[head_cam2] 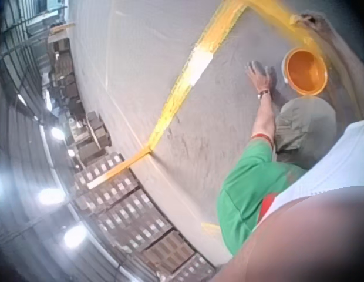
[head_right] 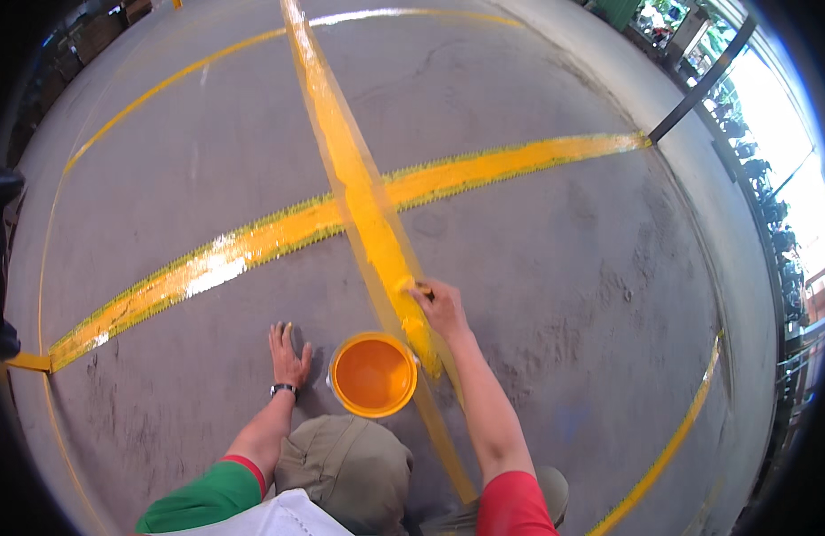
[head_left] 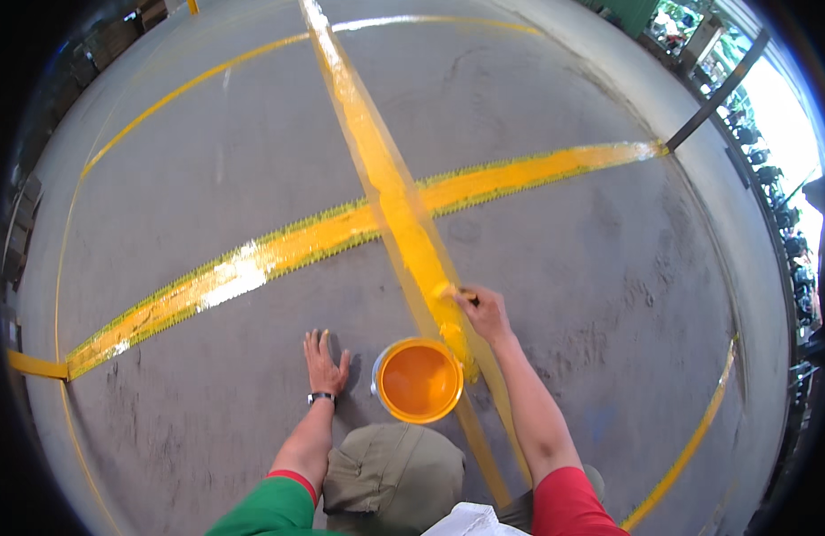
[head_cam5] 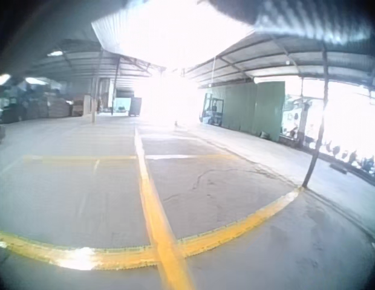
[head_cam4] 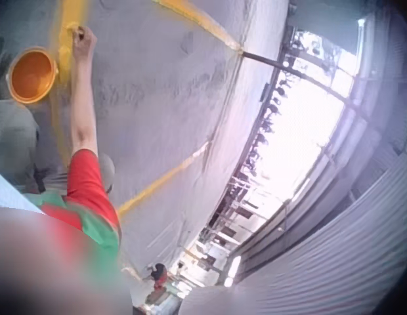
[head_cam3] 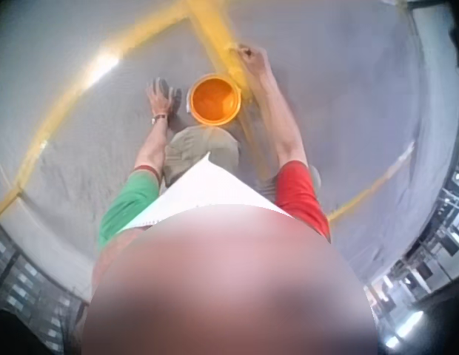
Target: The person paints yellow lines on a concrete floor using a paintbrush and a bucket of yellow paint. They repeatedly dip the brush into the paint and apply it along pre-marked tape lines, occasionally repositioning the paint bucket.
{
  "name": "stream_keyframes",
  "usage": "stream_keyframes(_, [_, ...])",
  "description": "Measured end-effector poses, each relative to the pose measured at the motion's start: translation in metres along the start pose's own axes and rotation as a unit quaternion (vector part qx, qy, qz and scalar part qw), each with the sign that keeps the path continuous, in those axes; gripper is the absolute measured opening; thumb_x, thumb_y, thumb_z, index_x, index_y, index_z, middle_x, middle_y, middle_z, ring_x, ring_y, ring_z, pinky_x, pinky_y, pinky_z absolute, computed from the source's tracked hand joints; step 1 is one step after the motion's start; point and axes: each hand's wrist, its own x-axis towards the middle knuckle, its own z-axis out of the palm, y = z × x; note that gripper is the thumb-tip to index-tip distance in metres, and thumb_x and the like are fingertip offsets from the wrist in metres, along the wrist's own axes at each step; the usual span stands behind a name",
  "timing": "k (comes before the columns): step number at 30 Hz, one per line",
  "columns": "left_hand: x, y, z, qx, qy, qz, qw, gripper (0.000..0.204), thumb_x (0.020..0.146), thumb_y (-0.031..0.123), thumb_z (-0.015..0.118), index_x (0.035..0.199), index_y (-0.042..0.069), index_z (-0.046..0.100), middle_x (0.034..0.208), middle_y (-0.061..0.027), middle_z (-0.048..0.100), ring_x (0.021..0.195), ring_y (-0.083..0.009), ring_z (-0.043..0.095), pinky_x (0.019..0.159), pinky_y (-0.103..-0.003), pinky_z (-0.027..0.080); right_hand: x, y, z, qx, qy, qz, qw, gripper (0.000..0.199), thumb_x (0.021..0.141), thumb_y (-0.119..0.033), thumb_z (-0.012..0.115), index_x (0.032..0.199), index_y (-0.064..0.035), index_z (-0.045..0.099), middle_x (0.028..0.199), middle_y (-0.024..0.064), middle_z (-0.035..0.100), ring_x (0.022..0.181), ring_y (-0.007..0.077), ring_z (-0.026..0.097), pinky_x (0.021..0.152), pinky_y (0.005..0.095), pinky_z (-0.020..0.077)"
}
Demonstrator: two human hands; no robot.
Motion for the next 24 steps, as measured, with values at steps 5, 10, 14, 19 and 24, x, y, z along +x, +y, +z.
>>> stream_keyframes(5, [0.001, -0.005, 0.008, 0.005, 0.039, 0.047, 0.998, 0.072, 0.091, 0.035, 0.065, 0.148, 0.001, 0.038, 0.155, -0.0249, 0.034, 0.147, -0.0440, 0.026, 0.123, -0.054, 0.019, -0.042, 0.004, -0.012, -0.101, -0.130, 0.057, 0.985, 0.036, 0.093, -0.036, 0.070, 0.098, -0.0009, 0.068, 0.080, 0.0195, 0.067, 0.071, 0.0361, 0.062, 0.064, 0.0435, 0.0485])
stream_keyframes(10, [-0.002, -0.005, 0.014, 0.023, 0.040, 0.046, 0.998, 0.071, 0.091, 0.039, 0.065, 0.147, 0.003, 0.040, 0.153, -0.0246, 0.036, 0.146, -0.0441, 0.027, 0.122, -0.054, 0.020, -0.097, -0.014, -0.072, -0.134, -0.191, 0.156, 0.960, 0.029, 0.093, -0.028, 0.068, 0.095, 0.0017, 0.066, 0.078, 0.0195, 0.069, 0.073, 0.0415, 0.065, 0.066, 0.0442, 0.0504])
stream_keyframes(14, [-0.001, -0.003, 0.013, 0.031, 0.034, 0.034, 0.998, 0.070, 0.092, 0.041, 0.064, 0.146, 0.003, 0.041, 0.152, -0.0244, 0.037, 0.146, -0.0440, 0.027, 0.122, -0.054, 0.020, -0.065, -0.014, -0.049, -0.135, -0.184, 0.086, 0.970, 0.023, 0.091, -0.022, 0.068, 0.092, 0.0014, 0.066, 0.077, 0.0197, 0.069, 0.072, 0.0399, 0.067, 0.065, 0.0426, 0.0517])
stream_keyframes(19, [0.001, -0.004, 0.014, 0.027, 0.040, 0.031, 0.998, 0.069, 0.092, 0.042, 0.064, 0.146, 0.005, 0.042, 0.152, -0.0235, 0.037, 0.146, -0.0431, 0.027, 0.122, -0.054, 0.021, 0.010, 0.009, 0.005, -0.103, -0.014, 0.001, 0.995, 0.023, 0.092, -0.023, 0.068, 0.093, 0.0000, 0.068, 0.081, 0.0193, 0.071, 0.074, 0.0373, 0.070, 0.067, 0.0403, 0.0542])
stream_keyframes(24, [0.000, -0.005, 0.015, 0.023, 0.049, 0.034, 0.998, 0.067, 0.093, 0.041, 0.064, 0.146, 0.006, 0.042, 0.153, -0.0229, 0.037, 0.146, -0.0427, 0.028, 0.122, -0.053, 0.021, 0.024, 0.015, 0.034, -0.060, 0.000, 0.004, 0.998, 0.024, 0.093, -0.025, 0.069, 0.093, -0.0008, 0.069, 0.084, 0.0189, 0.072, 0.077, 0.0365, 0.070, 0.068, 0.0396, 0.0548])
